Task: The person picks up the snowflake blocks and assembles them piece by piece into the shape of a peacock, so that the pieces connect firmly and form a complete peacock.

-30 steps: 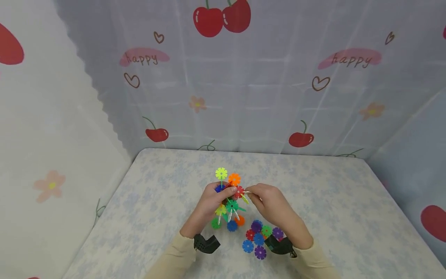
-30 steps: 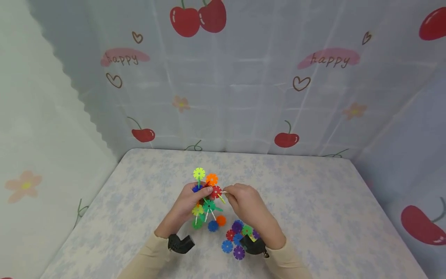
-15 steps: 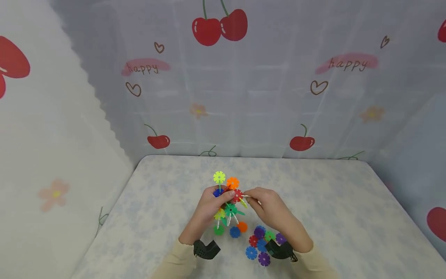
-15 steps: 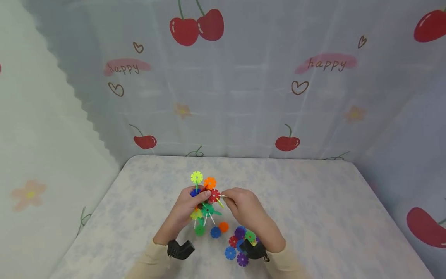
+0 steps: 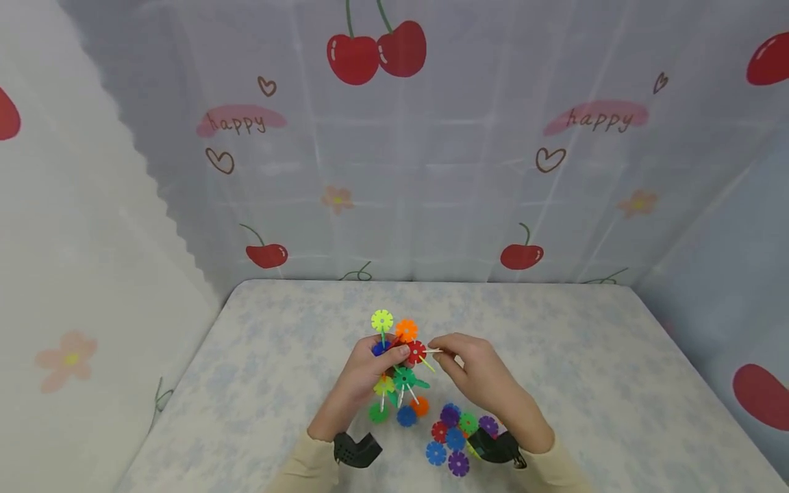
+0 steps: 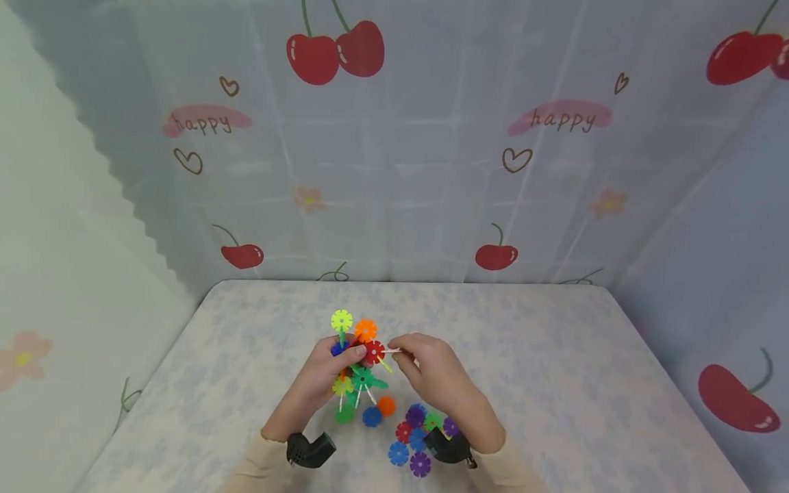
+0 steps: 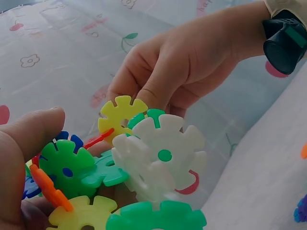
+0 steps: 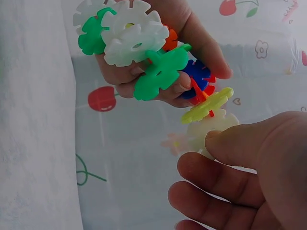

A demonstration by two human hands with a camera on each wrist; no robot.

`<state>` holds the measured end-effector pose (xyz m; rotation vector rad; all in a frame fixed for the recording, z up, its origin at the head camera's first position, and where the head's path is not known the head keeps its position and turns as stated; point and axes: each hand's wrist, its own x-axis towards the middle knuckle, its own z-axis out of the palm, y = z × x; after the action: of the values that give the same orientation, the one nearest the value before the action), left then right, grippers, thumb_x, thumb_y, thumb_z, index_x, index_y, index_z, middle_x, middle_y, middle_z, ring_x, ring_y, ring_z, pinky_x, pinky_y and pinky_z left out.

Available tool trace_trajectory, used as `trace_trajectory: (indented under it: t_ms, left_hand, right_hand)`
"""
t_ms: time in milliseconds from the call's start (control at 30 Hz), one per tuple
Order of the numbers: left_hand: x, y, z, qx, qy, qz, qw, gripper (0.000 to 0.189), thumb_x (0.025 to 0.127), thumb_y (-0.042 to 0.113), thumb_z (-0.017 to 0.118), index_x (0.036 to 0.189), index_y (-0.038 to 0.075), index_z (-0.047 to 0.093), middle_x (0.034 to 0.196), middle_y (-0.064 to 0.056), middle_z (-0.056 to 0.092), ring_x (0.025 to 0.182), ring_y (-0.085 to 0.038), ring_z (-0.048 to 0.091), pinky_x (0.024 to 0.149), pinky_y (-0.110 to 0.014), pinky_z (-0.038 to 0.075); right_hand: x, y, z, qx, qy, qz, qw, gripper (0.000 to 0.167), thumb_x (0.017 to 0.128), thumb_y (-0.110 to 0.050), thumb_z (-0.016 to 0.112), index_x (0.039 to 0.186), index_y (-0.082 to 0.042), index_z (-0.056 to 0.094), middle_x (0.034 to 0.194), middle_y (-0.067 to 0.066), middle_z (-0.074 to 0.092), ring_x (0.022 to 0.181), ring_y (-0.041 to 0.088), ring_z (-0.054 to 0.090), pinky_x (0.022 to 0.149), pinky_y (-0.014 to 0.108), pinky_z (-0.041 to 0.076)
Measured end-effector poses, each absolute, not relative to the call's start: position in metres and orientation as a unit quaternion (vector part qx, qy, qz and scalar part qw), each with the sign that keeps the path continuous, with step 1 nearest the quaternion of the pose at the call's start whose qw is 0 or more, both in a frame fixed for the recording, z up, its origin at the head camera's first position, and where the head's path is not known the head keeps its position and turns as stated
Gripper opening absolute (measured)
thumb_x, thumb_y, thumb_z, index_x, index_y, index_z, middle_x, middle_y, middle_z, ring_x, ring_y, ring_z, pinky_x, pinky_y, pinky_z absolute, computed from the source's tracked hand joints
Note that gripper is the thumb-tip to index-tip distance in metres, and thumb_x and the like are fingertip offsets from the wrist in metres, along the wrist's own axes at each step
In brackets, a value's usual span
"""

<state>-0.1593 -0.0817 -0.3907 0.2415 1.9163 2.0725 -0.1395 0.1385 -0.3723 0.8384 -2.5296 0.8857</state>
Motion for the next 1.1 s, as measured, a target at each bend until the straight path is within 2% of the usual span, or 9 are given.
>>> trace_trajectory:
  t_ms: [200, 433, 633, 900, 1000, 1100]
  left_hand:
    - [-0.158, -0.081, -0.389, 0.074, 0.663, 0.73, 0.147, 0.015, 0.099, 0.014, 0.064, 0.097, 0.001, 0.056, 0.077, 0.006, 0.067, 0.072, -0.011, 0.059, 0.068, -0.021, 0.05]
    - [-0.157, -0.086, -0.386, 0.087, 0.671, 0.723, 0.138, 0.022, 0.099, 0.015, 0.064, 0.104, -0.006, 0.058, 0.078, 0.007, 0.067, 0.074, -0.01, 0.061, 0.07, -0.022, 0.052]
    - [-0.157, -0.086, -0.387, 0.09, 0.673, 0.721, 0.142, 0.022, 0.099, 0.017, 0.065, 0.103, -0.004, 0.059, 0.079, 0.007, 0.068, 0.073, -0.011, 0.06, 0.07, -0.022, 0.051]
    - [-0.158, -0.087, -0.388, 0.092, 0.665, 0.727, 0.142, 0.021, 0.098, 0.016, 0.065, 0.103, -0.005, 0.06, 0.08, 0.007, 0.069, 0.074, -0.01, 0.063, 0.071, -0.022, 0.053]
    - [-0.158, -0.086, -0.39, 0.087, 0.664, 0.731, 0.133, 0.019, 0.098, 0.014, 0.065, 0.099, -0.004, 0.061, 0.08, 0.007, 0.068, 0.074, -0.011, 0.062, 0.071, -0.021, 0.054]
    - [-0.158, -0.084, -0.392, 0.086, 0.66, 0.736, 0.123, 0.019, 0.098, 0.014, 0.066, 0.099, -0.005, 0.062, 0.082, 0.006, 0.067, 0.074, -0.011, 0.062, 0.072, -0.021, 0.056]
  right_hand:
    - [-0.14, 0.141, -0.372, 0.304, -0.873, 0.32, 0.205, 0.011, 0.092, -0.003, 0.072, 0.102, -0.008, 0.075, 0.095, 0.003, 0.076, 0.079, 0.011, 0.069, 0.073, 0.029, 0.061]
    - [-0.14, 0.135, -0.372, 0.307, -0.87, 0.332, 0.196, 0.011, 0.091, -0.003, 0.073, 0.101, -0.008, 0.076, 0.094, 0.003, 0.077, 0.077, 0.011, 0.069, 0.071, 0.03, 0.061]
    - [-0.138, 0.136, -0.374, 0.301, -0.868, 0.337, 0.204, 0.013, 0.091, -0.003, 0.073, 0.103, -0.007, 0.077, 0.097, 0.005, 0.078, 0.079, 0.013, 0.071, 0.073, 0.031, 0.062]
    - [-0.144, 0.136, -0.38, 0.352, -0.832, 0.323, 0.281, 0.019, 0.084, 0.002, 0.078, 0.102, -0.004, 0.079, 0.091, 0.008, 0.079, 0.075, 0.015, 0.074, 0.068, 0.027, 0.061]
    - [-0.146, 0.134, -0.384, 0.363, -0.825, 0.303, 0.309, 0.012, 0.092, -0.008, 0.073, 0.101, -0.002, 0.079, 0.088, 0.008, 0.079, 0.072, 0.015, 0.073, 0.067, 0.025, 0.061]
    - [-0.147, 0.132, -0.387, 0.37, -0.817, 0.294, 0.331, 0.032, 0.103, -0.025, 0.057, 0.099, -0.001, 0.078, 0.084, 0.007, 0.078, 0.068, 0.014, 0.07, 0.065, 0.025, 0.06]
